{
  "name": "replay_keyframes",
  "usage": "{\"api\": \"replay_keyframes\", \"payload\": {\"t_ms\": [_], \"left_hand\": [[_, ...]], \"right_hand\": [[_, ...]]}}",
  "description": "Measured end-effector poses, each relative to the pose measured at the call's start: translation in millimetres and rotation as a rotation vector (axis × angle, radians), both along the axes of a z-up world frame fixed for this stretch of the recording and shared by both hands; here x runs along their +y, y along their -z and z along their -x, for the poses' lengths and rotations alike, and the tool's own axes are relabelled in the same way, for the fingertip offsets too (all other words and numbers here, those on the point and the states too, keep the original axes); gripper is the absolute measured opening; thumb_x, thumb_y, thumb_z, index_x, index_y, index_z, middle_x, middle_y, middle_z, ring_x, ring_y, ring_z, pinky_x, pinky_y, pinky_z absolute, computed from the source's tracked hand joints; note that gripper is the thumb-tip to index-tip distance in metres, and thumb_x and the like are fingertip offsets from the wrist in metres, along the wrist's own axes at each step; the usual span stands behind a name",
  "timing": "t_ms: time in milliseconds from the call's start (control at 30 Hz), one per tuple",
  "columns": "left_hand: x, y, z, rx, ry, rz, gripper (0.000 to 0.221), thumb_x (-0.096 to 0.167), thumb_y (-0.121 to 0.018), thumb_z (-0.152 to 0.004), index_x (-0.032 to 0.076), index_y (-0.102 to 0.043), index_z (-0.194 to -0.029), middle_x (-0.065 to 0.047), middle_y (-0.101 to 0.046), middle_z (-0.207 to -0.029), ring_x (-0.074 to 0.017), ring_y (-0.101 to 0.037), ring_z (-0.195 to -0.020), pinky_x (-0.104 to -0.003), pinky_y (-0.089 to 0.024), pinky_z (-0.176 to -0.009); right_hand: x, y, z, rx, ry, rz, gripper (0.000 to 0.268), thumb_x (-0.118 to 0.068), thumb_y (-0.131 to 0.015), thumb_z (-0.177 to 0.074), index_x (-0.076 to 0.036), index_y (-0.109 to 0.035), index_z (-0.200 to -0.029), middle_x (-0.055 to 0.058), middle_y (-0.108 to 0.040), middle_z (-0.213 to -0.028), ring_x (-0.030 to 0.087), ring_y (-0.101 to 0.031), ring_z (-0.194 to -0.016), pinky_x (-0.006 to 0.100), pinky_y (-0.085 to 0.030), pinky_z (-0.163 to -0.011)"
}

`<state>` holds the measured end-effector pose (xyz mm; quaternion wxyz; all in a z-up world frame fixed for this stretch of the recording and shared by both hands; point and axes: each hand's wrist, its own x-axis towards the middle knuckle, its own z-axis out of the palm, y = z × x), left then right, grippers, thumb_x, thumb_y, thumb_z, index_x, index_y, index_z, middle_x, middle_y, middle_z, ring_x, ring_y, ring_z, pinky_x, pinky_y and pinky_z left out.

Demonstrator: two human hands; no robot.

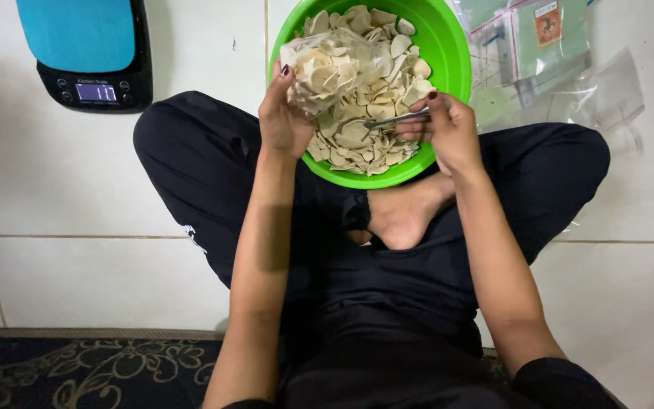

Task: Weighing and packaging chips by scooping them from a bowl onto a digital scale while sitting on the floor.

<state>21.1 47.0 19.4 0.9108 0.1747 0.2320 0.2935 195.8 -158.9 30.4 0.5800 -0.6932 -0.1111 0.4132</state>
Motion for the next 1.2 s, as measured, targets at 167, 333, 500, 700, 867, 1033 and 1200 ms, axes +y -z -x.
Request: {"api": "replay_keyframes", "payload": {"t_ms": [167,333,500,700,867,1033,1200], "left_hand": [[1,7,0,0.069,0.004,-0.022,0.080,0.028,-0.075,-0.080,0.012,-0.041,-0.150,-0.019,-0.054,-0.137,-0.0353,-0.058,-0.116,-0.047,-0.058,-0.093],[0,6,0,0.017,-0.028,-0.007,0.072,0.017,-0.071,-0.088,0.010,-0.040,-0.153,-0.015,-0.059,-0.132,-0.0302,-0.061,-0.111,-0.041,-0.059,-0.090],[1,16,0,-0.073,0.004,-0.131,0.058,0.016,-0.069,-0.093,0.010,-0.046,-0.147,-0.019,-0.053,-0.142,-0.0370,-0.057,-0.124,-0.046,-0.058,-0.098],[0,16,-3,0.021,0.043,-0.122,0.063,0.009,-0.066,-0.086,0.014,-0.046,-0.146,-0.019,-0.052,-0.139,-0.0375,-0.058,-0.115,-0.045,-0.062,-0.083],[-1,13,-1,-0.152,0.031,-0.077,0.082,0.000,-0.077,-0.083,0.018,-0.035,-0.152,-0.024,-0.038,-0.149,-0.0423,-0.057,-0.121,-0.049,-0.064,-0.092],[-2,8,-2,-0.258,-0.057,-0.093,0.088,-0.011,-0.066,-0.085,0.022,-0.027,-0.156,-0.017,-0.016,-0.162,-0.0393,-0.047,-0.130,-0.047,-0.065,-0.092],[5,-10,-1,-0.266,-0.023,-0.177,0.035,0.011,-0.073,-0.096,0.017,-0.055,-0.126,-0.007,-0.066,-0.111,-0.0178,-0.069,-0.088,-0.032,-0.061,-0.072]], "right_hand": [[-3,-29,-9,-0.016,0.029,0.071,0.034,-0.034,-0.047,-0.110,-0.003,-0.062,-0.104,0.017,-0.073,-0.085,0.024,-0.079,-0.079,0.027,-0.066,-0.069],[-12,-64,-28,-0.059,0.049,0.054,0.031,-0.029,-0.046,-0.113,-0.003,-0.061,-0.108,0.014,-0.071,-0.084,0.021,-0.077,-0.075,0.025,-0.066,-0.067],[-17,-112,-43,-0.196,0.239,-0.086,0.039,-0.043,-0.058,-0.106,-0.005,-0.064,-0.102,0.017,-0.070,-0.075,0.021,-0.077,-0.068,0.027,-0.063,-0.058],[23,-144,-12,-0.566,0.162,-0.245,0.054,-0.055,-0.055,-0.105,-0.002,-0.057,-0.109,0.013,-0.068,-0.092,0.028,-0.078,-0.075,0.032,-0.065,-0.061],[51,-180,35,-0.884,-0.189,-0.395,0.043,-0.025,-0.041,-0.119,0.014,-0.058,-0.111,0.030,-0.067,-0.098,0.040,-0.077,-0.090,0.042,-0.067,-0.082],[43,-190,41,-1.174,-0.098,-0.428,0.048,-0.027,-0.040,-0.120,0.015,-0.057,-0.104,0.031,-0.068,-0.094,0.043,-0.077,-0.082,0.045,-0.064,-0.072],[38,-167,35,-0.880,-0.124,-0.539,0.023,-0.010,-0.050,-0.118,0.009,-0.057,-0.107,0.032,-0.065,-0.103,0.046,-0.072,-0.100,0.052,-0.069,-0.085]]}}
